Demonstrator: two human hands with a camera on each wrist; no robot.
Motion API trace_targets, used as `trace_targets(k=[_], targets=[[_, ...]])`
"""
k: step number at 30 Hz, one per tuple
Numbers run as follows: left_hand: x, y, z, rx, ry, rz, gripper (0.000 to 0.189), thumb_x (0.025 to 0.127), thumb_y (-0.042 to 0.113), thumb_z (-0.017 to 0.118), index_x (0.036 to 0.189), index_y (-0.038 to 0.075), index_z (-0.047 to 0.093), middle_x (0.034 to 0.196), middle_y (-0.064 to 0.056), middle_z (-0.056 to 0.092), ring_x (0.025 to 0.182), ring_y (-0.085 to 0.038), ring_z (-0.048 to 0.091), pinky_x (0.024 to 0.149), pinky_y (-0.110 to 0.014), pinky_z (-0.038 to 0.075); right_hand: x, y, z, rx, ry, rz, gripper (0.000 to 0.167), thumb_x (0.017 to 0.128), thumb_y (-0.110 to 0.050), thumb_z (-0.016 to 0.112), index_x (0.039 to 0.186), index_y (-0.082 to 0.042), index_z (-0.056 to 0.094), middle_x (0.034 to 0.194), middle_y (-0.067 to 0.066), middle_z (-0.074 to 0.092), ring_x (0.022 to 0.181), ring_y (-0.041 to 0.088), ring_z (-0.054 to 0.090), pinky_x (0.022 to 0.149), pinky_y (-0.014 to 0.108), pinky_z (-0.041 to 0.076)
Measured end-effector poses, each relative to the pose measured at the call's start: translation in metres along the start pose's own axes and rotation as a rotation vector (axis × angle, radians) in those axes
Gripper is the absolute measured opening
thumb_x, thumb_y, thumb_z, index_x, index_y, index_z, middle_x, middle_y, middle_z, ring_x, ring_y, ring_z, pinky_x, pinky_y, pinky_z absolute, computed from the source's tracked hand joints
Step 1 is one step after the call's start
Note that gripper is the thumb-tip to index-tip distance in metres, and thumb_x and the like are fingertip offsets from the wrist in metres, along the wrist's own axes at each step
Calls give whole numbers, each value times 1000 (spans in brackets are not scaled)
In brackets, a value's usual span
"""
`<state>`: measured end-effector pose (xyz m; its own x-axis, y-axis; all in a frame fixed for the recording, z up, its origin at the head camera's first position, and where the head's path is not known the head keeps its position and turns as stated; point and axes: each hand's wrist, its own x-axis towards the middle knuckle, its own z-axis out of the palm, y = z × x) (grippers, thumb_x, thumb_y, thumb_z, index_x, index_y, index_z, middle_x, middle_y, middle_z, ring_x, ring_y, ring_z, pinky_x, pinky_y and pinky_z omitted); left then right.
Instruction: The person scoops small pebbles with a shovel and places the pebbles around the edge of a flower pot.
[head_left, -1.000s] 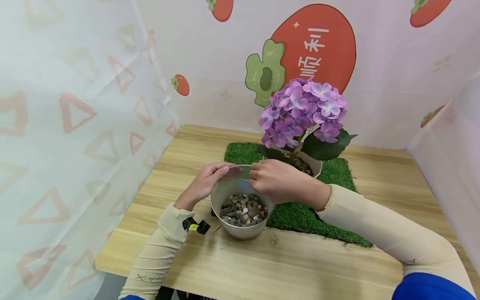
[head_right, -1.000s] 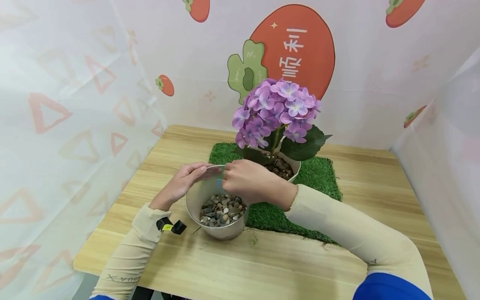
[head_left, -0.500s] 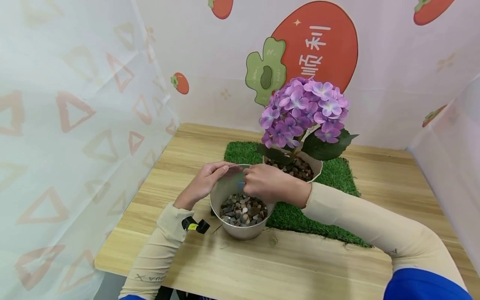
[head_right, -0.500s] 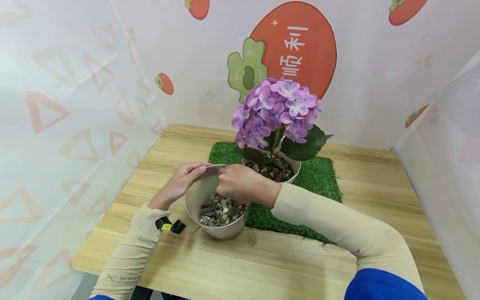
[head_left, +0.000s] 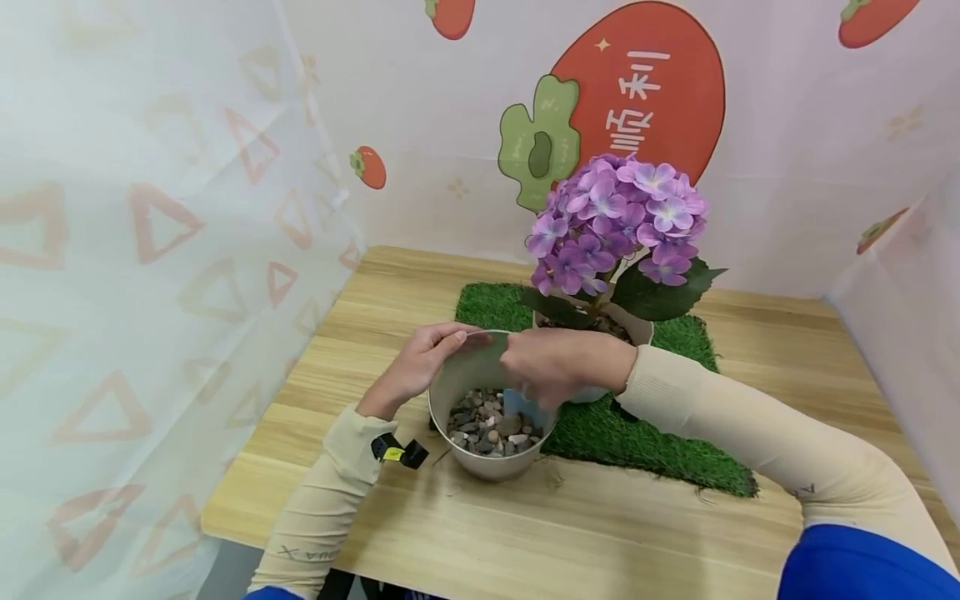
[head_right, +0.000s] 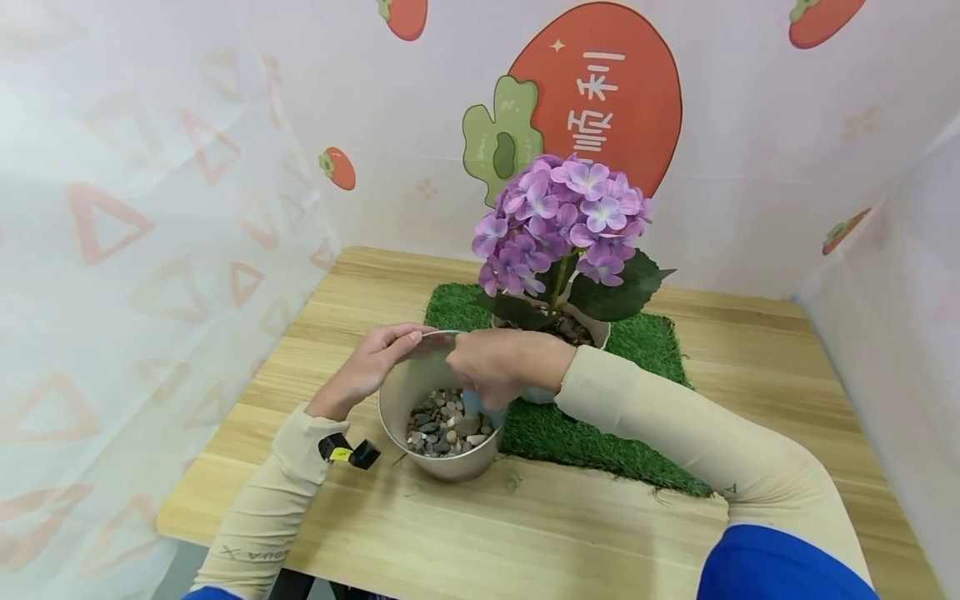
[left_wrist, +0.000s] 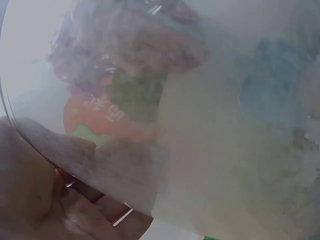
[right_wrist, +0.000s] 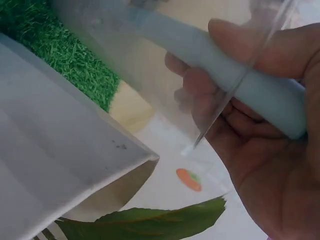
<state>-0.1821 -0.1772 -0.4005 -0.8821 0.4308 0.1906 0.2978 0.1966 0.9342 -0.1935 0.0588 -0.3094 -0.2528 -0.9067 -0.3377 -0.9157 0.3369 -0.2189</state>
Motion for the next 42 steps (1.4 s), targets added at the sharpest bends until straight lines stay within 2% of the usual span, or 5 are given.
trace_targets(k=[7,14,20,33,42], targets=[[2,3,3,7,-26,16,36,114,14,42,133,-4,68,134,-21,73,129,-36,68,115,-44,54,-5,0,6,96,26,37,20,83,7,71,90,-7,84,85,2,81,69,4,71,62,18,58],[6,5,-1,3,-14,40,37,115,14,41,134,-5,67,134,-22,72,129,-37,68,115,-39,54,-2,-18,-2,-178,-57,96,22,81,-6,79,73,-13,60,60,-8,50,51,5,40,47,21,35],[5,0,3,15,-8,26,37,115,15,42,133,-4,68,133,-21,73,128,-35,69,114,-39,54,-4,-2,-3,59,-84,72,14,90,-5,79,79,-13,83,63,-5,72,49,-2,45,50,15,41],[-2,0,0,31,-9,9,37,115,17,41,133,-2,68,135,-18,73,129,-34,68,114,-38,54,-11,-18,21,303,194,57,46,82,5,70,50,-21,49,51,-11,21,48,3,12,48,17,16],[0,-1,2,45,-11,17,37,115,15,41,133,-3,68,135,-20,72,131,-37,67,116,-45,53,-9,-37,42,389,423,248,29,73,10,65,61,-12,79,47,-11,59,40,-1,27,43,15,27]])
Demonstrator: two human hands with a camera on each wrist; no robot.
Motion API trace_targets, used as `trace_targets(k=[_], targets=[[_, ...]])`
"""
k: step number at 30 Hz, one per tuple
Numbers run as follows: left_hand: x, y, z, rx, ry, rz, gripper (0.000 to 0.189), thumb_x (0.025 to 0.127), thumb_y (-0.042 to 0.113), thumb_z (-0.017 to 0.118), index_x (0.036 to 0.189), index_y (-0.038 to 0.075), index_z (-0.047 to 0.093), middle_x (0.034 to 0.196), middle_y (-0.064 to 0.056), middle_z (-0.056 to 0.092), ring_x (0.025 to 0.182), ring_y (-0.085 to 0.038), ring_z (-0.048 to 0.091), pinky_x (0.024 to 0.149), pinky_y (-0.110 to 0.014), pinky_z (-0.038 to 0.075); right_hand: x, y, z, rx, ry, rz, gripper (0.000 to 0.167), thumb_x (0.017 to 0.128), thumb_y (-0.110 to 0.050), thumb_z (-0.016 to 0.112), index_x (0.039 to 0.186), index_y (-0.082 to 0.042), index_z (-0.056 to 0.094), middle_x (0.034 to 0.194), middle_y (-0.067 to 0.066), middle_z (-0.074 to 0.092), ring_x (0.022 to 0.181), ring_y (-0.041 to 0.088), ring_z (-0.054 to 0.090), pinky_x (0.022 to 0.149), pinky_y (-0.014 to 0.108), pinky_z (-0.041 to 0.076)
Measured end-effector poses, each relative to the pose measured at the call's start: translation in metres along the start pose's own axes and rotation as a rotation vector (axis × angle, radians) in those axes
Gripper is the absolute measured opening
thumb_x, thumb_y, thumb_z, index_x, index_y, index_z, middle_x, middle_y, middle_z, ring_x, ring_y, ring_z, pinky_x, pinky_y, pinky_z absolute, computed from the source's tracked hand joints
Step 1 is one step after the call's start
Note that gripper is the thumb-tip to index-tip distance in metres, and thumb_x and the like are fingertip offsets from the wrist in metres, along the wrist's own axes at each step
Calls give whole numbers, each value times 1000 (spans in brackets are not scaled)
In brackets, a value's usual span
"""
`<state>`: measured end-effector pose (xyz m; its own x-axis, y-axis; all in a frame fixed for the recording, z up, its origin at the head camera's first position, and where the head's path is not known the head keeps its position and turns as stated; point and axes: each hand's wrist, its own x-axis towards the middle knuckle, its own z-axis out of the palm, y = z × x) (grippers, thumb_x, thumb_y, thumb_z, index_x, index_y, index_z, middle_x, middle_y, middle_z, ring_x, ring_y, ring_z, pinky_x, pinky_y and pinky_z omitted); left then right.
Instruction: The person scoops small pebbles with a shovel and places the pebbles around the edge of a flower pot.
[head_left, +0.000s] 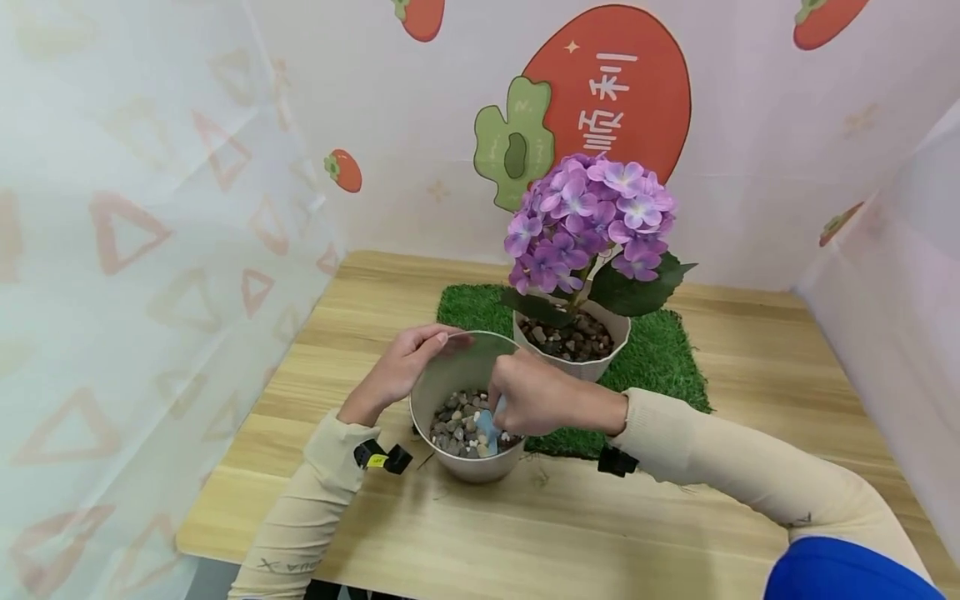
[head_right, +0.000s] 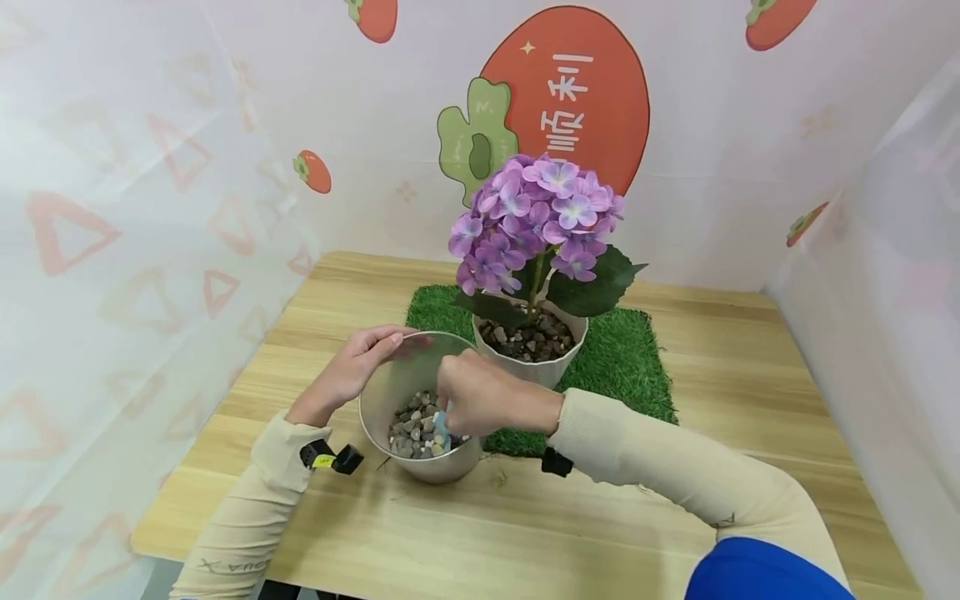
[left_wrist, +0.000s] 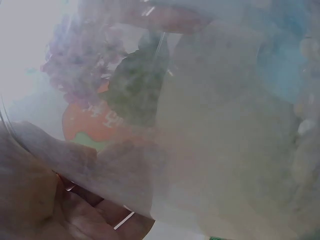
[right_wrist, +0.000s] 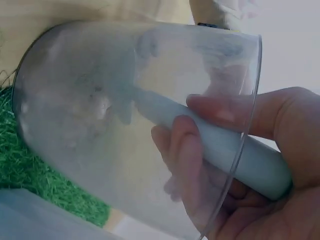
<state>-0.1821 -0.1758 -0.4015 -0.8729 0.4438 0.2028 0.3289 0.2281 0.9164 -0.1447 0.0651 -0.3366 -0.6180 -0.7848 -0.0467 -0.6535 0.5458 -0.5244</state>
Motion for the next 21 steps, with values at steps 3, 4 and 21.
trace_targets(k=[3,4,21], targets=[[2,2,-2,12,-4,10,37,115,15,41,133,-4,68,135,-21,72,131,-37,67,116,-45,52,0,-3,5,39,63,41,20,76,7,70,75,-7,84,59,-2,73,38,-3,40,43,16,39],[2,3,-2,14,-6,13,37,115,15,41,133,-4,68,135,-21,72,131,-38,67,116,-45,52,0,-4,7,52,87,49,18,77,6,71,79,-5,85,61,-1,75,38,-3,43,43,16,42],[1,2,-3,31,-27,10,37,115,17,41,133,0,69,133,-17,74,130,-34,68,114,-38,54,-3,-2,22,135,285,59,12,88,-5,74,84,-8,85,63,-3,72,34,-4,31,40,14,32]])
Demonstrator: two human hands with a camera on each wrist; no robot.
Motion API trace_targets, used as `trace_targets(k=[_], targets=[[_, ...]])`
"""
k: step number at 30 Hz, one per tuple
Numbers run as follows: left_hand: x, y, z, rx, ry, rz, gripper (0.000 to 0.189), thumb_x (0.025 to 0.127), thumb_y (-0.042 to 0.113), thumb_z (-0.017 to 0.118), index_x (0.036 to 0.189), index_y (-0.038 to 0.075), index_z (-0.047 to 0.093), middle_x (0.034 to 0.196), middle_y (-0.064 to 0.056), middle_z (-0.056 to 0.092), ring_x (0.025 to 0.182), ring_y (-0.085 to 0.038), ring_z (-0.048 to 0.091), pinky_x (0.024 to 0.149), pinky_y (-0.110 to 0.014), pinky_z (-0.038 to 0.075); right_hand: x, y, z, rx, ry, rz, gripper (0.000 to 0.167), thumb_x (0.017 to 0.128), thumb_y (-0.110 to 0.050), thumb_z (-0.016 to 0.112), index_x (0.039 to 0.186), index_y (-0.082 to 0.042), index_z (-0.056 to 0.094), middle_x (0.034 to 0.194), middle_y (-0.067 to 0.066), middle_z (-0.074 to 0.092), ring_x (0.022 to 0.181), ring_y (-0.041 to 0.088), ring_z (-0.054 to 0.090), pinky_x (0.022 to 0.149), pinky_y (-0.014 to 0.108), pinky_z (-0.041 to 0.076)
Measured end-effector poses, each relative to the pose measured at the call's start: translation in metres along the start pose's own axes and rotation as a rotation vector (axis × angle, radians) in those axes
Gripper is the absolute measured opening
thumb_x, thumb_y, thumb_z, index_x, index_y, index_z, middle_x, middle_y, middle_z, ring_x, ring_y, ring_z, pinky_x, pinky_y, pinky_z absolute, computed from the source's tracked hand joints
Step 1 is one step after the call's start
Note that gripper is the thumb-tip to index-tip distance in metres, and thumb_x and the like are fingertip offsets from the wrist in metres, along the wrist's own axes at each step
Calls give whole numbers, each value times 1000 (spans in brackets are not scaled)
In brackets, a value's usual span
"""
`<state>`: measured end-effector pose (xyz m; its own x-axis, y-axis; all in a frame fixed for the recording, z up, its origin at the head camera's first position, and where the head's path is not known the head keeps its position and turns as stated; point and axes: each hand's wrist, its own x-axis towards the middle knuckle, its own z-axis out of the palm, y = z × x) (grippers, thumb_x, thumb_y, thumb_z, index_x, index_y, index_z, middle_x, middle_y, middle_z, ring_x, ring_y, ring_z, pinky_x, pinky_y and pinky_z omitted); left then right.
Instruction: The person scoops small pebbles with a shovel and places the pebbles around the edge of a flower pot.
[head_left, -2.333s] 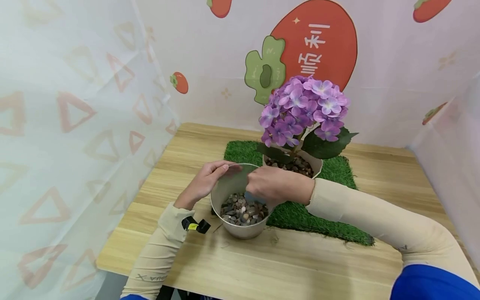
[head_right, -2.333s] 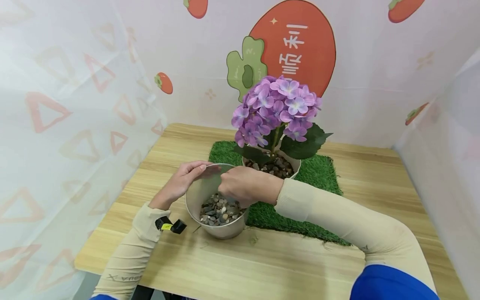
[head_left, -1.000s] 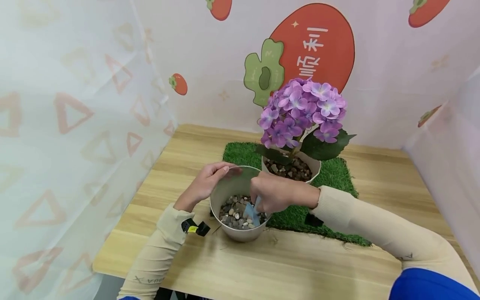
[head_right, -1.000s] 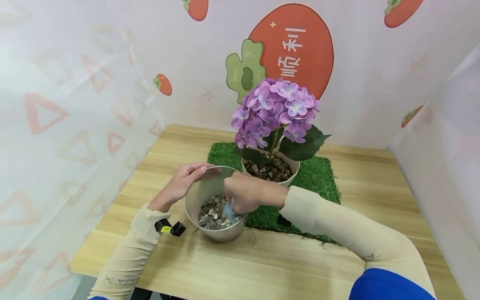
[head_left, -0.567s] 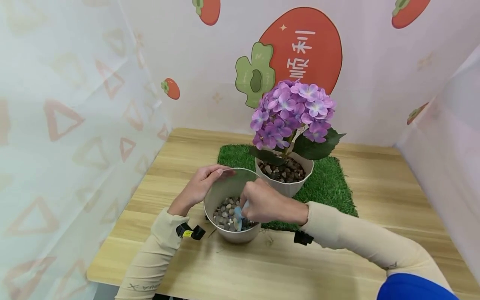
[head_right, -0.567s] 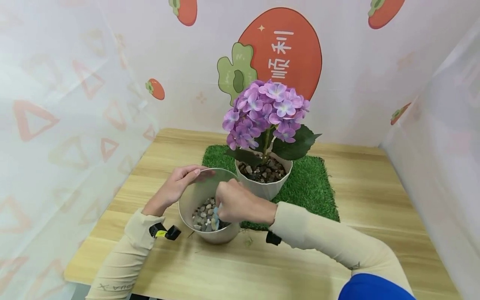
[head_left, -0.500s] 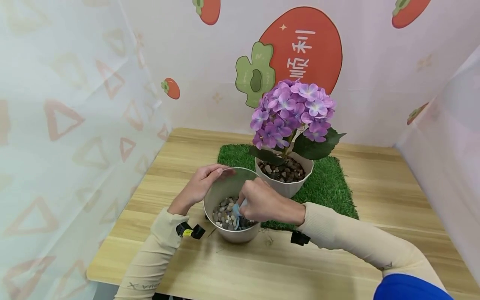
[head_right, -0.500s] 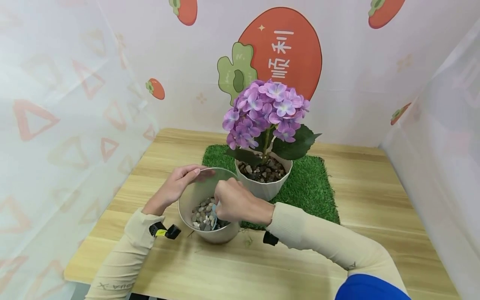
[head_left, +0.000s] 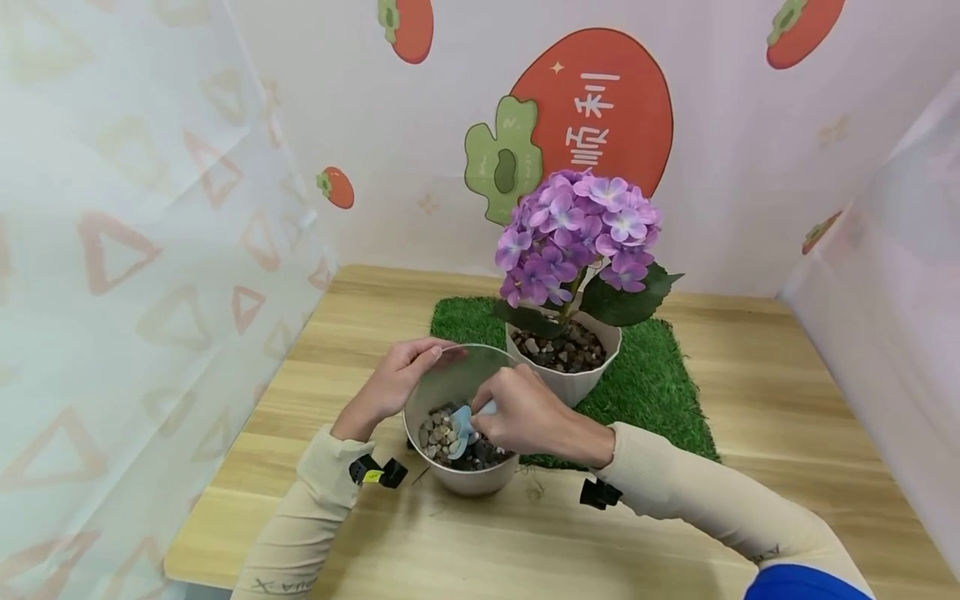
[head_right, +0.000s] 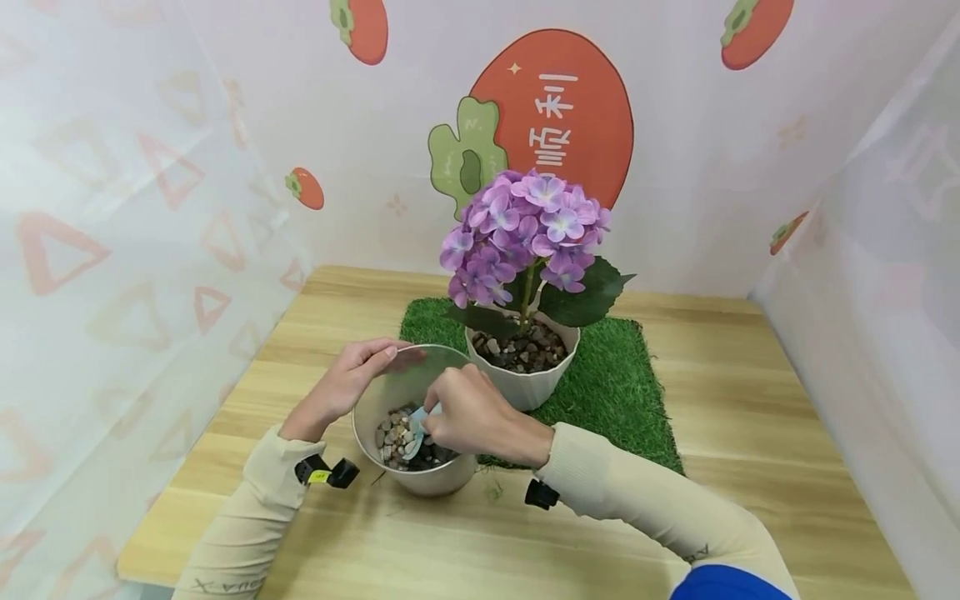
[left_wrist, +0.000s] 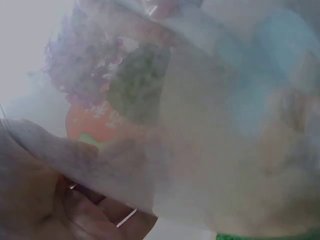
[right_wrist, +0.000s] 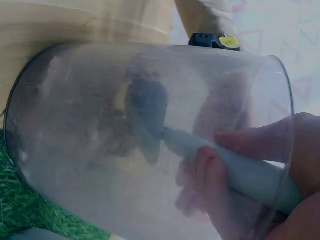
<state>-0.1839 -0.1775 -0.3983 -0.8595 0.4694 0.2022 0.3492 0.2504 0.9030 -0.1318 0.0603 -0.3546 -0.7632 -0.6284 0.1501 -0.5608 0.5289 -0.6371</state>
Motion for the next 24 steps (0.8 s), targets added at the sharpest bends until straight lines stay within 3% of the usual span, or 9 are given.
trace_targets(k=[5,15,24], targets=[[-2,-3,-1,18,-19,26,37,115,17,41,134,0,69,134,-16,74,131,-33,68,113,-30,53,-10,0,-5,19,44,20,12,91,-9,75,95,-5,85,80,4,81,32,-3,34,37,16,35],[-5,-3,-1,-11,-29,35,38,115,14,40,134,-3,67,135,-19,72,131,-36,67,115,-33,53,-28,1,-15,110,86,54,8,93,-14,80,96,-9,84,77,-2,80,40,-2,46,39,17,36],[-2,-2,-3,-9,-29,38,38,115,14,39,133,-4,67,134,-20,72,131,-37,67,115,-34,53,-36,6,-25,194,139,89,7,92,-14,81,97,-12,85,71,-3,77,41,-2,44,39,15,33]])
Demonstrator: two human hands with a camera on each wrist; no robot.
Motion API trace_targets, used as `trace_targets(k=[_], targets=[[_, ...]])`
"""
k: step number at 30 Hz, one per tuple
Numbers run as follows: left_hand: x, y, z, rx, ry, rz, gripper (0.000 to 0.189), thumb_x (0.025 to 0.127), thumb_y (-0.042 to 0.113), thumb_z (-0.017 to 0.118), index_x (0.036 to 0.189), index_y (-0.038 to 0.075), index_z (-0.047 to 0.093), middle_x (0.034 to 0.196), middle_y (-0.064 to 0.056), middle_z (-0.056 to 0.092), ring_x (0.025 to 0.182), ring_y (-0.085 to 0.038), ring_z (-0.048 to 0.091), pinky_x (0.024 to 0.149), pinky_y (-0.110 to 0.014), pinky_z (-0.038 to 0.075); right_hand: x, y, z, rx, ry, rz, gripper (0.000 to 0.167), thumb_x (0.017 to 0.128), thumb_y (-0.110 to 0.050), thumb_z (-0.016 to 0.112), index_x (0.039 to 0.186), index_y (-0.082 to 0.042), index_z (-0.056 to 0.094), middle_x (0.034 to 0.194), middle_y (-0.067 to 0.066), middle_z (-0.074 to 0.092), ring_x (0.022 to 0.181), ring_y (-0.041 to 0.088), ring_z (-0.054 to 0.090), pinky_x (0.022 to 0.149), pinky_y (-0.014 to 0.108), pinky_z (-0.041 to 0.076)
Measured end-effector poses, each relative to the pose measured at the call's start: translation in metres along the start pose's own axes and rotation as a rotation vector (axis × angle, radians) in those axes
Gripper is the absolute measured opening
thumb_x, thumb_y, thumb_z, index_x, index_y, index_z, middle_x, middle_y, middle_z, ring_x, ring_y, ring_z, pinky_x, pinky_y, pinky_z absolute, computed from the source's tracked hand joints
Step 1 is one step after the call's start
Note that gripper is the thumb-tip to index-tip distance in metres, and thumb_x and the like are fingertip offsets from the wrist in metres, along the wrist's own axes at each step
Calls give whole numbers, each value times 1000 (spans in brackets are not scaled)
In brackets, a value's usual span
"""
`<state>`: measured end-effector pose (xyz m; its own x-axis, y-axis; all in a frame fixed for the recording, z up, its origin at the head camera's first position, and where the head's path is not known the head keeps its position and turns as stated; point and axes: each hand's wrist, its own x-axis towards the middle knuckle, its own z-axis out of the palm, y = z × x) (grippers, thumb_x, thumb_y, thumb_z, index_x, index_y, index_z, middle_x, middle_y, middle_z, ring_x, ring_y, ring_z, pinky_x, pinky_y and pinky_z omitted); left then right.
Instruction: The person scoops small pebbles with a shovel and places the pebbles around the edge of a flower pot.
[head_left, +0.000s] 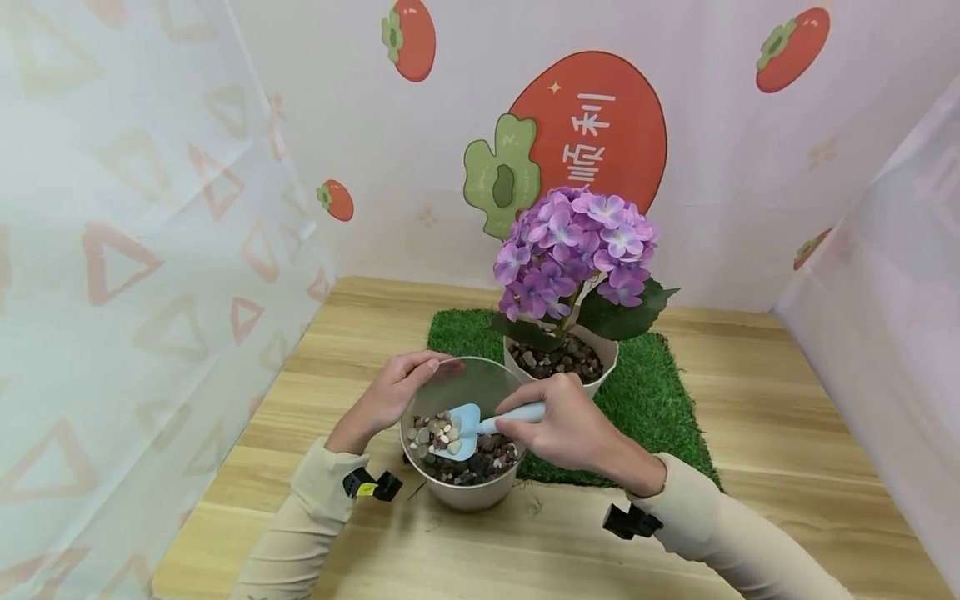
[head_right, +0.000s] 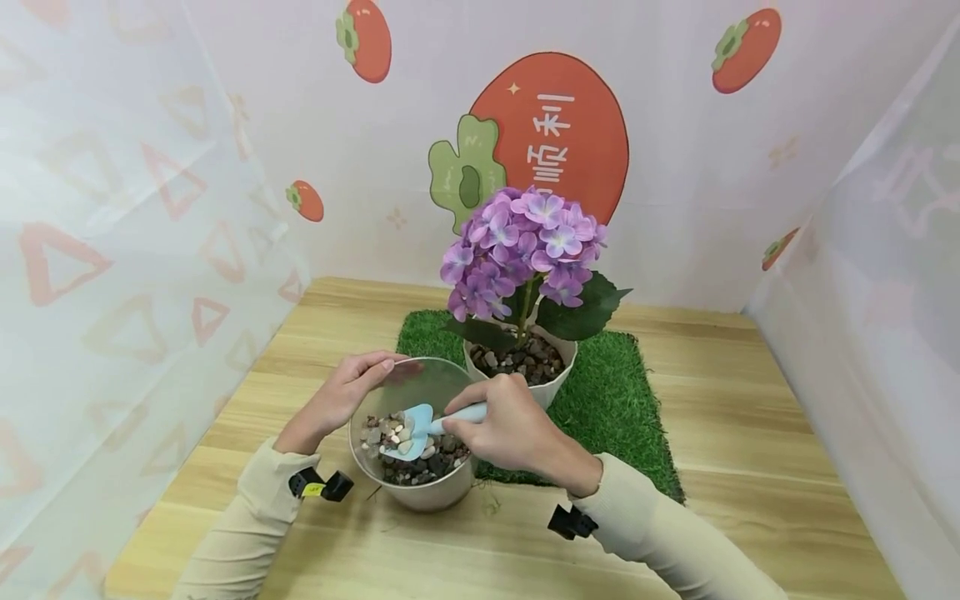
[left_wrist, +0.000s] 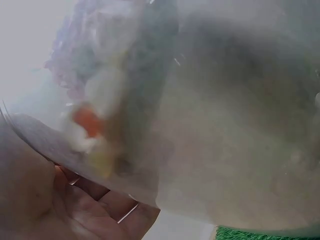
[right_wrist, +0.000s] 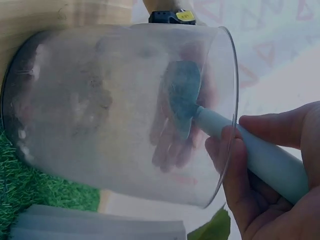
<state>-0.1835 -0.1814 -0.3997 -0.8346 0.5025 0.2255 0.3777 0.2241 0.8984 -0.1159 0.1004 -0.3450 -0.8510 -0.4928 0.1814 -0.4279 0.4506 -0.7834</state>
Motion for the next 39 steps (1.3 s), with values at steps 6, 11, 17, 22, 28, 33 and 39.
trace_targets(k=[6,11,17,22,28,33,39], targets=[[0,0,0,-5,4,19,38,115,13,39,132,-6,67,133,-23,72,128,-40,68,114,-38,54,-8,6,-5,14,63,-14,8,90,-13,83,98,-14,85,73,-6,77,42,-1,43,41,17,32],[-1,-1,1,-5,8,22,38,115,12,38,132,-7,67,132,-24,73,126,-41,69,112,-38,56,-15,11,-9,53,105,-3,12,89,-12,83,100,-16,85,77,-4,78,43,1,42,42,19,36],[-1,-1,0,-14,7,11,38,115,12,38,133,-8,65,134,-25,71,127,-42,68,114,-46,53,-22,13,-19,71,171,-3,13,88,-14,86,101,-14,85,81,1,79,46,4,47,44,21,42],[-2,-1,0,-24,11,12,38,115,11,38,133,-8,66,134,-25,71,128,-43,67,115,-47,52,-28,14,-28,58,192,3,13,88,-17,86,101,-16,85,82,1,79,45,4,45,42,21,40],[-3,-2,1,-29,6,4,37,115,11,40,133,-7,66,135,-25,71,130,-42,66,116,-47,51,-34,16,-40,51,222,39,12,89,-19,86,100,-18,85,86,3,81,49,7,51,43,23,43],[-3,-2,1,-38,6,0,37,114,11,39,134,-7,65,136,-25,70,131,-43,66,116,-46,52,-40,16,-51,28,242,70,11,90,-21,86,100,-19,85,78,3,76,47,7,47,42,24,42],[-4,0,1,-49,6,9,37,114,11,39,134,-8,64,136,-25,70,131,-43,66,115,-42,53,-47,18,-65,32,290,82,11,90,-18,86,100,-15,84,63,0,68,42,4,40,37,24,37]])
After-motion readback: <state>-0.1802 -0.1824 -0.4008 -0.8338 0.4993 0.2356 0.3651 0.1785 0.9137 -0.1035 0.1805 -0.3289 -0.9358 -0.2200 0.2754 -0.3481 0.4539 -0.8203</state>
